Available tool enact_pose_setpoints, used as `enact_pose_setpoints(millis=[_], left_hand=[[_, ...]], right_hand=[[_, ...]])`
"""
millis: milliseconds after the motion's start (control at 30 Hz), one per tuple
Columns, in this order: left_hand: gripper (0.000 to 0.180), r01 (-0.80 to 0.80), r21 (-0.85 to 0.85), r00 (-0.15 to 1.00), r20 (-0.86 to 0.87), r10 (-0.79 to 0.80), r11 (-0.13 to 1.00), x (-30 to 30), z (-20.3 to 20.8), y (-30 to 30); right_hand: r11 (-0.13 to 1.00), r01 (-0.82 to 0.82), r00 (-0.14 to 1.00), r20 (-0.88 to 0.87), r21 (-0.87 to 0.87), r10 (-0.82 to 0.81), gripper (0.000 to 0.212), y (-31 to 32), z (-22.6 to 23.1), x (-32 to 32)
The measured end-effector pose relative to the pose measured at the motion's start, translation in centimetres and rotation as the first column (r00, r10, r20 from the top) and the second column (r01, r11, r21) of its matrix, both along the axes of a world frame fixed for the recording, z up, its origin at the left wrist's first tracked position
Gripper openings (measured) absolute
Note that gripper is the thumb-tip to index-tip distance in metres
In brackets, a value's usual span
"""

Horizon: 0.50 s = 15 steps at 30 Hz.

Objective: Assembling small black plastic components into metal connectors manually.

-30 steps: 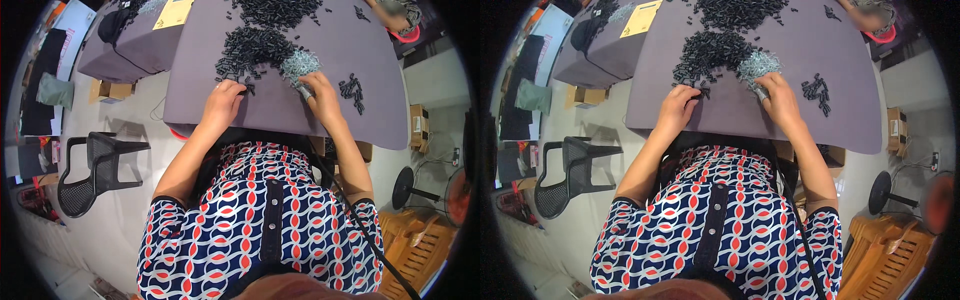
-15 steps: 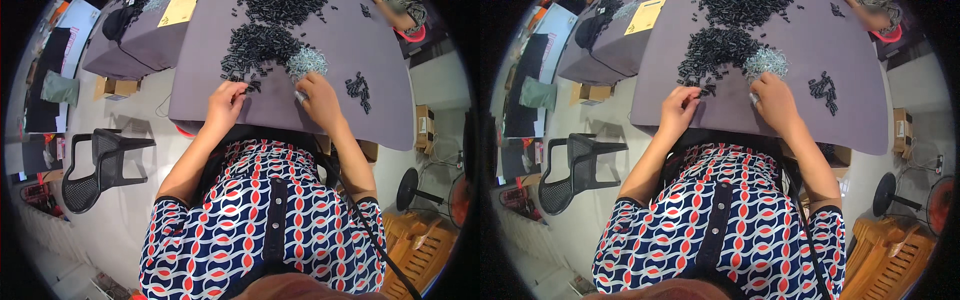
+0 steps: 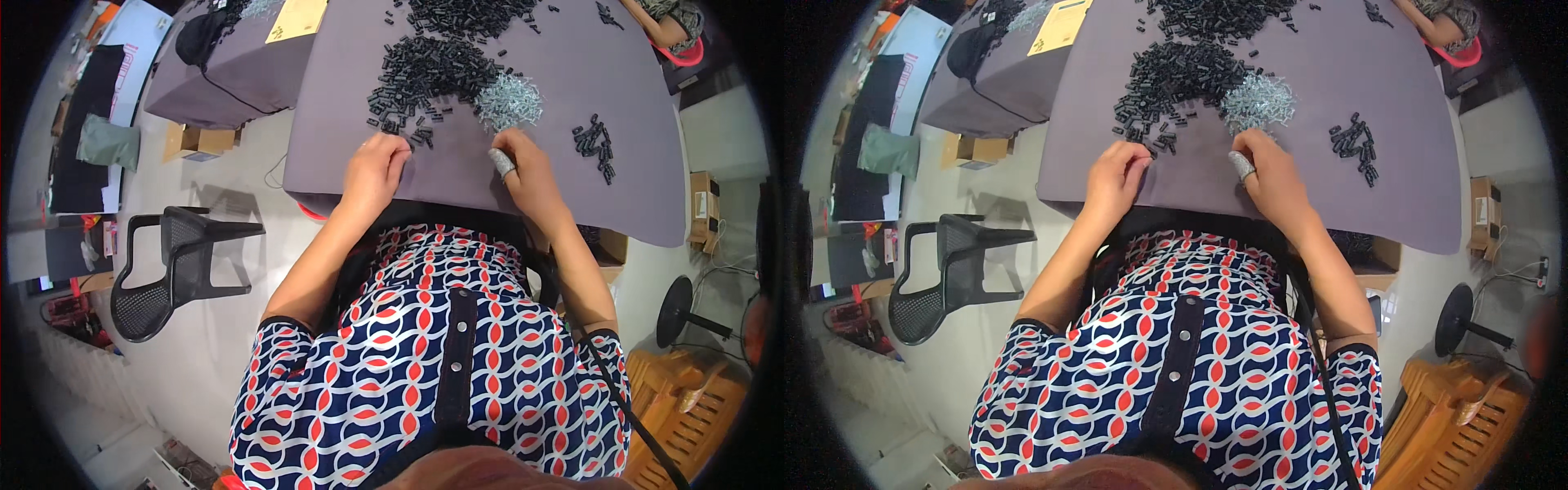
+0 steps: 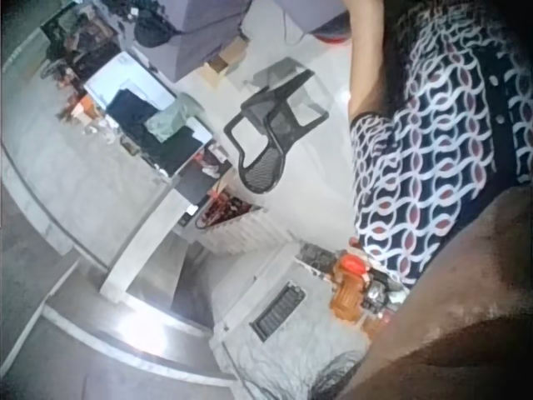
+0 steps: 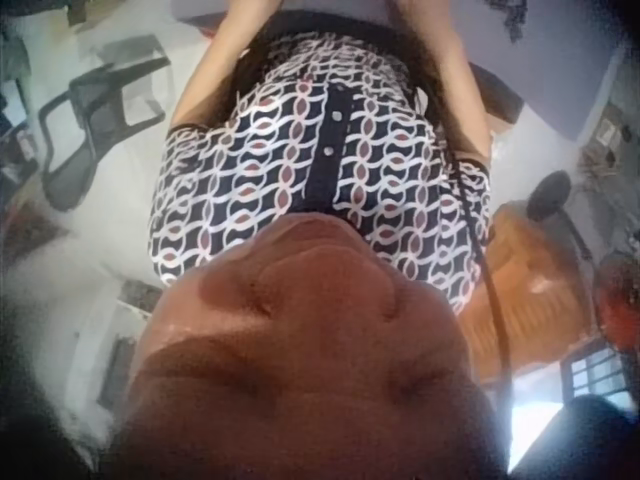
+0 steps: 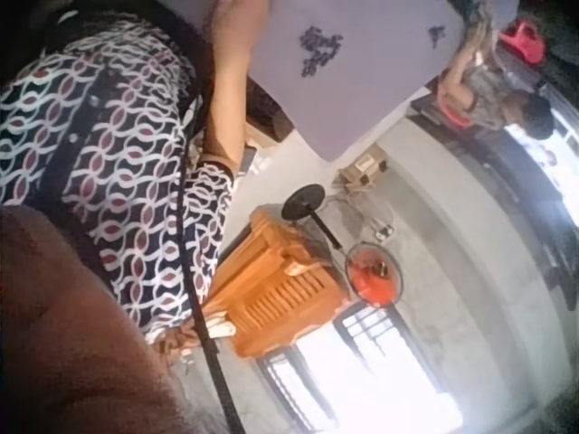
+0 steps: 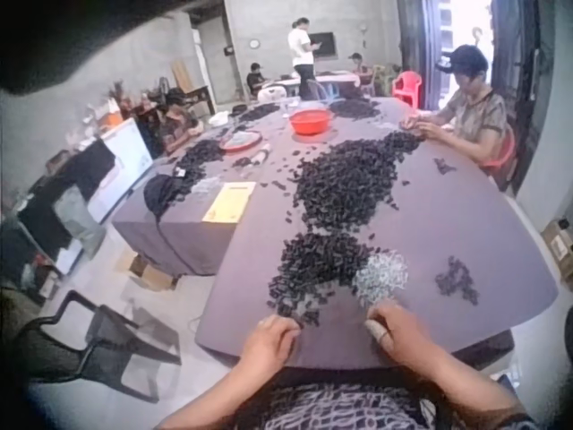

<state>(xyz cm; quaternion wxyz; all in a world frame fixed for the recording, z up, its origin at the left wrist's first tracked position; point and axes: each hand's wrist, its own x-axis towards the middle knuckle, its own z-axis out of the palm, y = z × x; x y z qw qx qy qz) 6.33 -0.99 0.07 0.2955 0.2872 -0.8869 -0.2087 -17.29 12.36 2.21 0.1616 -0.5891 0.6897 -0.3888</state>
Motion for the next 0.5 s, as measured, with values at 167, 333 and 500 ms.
enact_pose_setpoints(millis=[167,333,500], left_hand=[[0.014,0.018,0.019,0.99,-0.141,-0.015,1.0,-1.1,-0.7,0.6],[0.014,0.09,-0.096,0.996,-0.009,-0.092,0.991,-0.8,-0.3,0.6],[0.016,0.093,0.003,0.996,-0.011,-0.093,0.996,-0.7,-0.1,0.2]], right_hand=[[0.994,-0.056,0.854,0.52,0.091,0.0,0.013,-0.6,-0.4,0.6],[0.988,-0.142,0.813,0.576,0.057,0.084,0.012,-0.9,-2.2,0.6],[0.988,-0.126,0.752,0.658,0.085,0.039,0.013,-0.5,-2.3,0.1]])
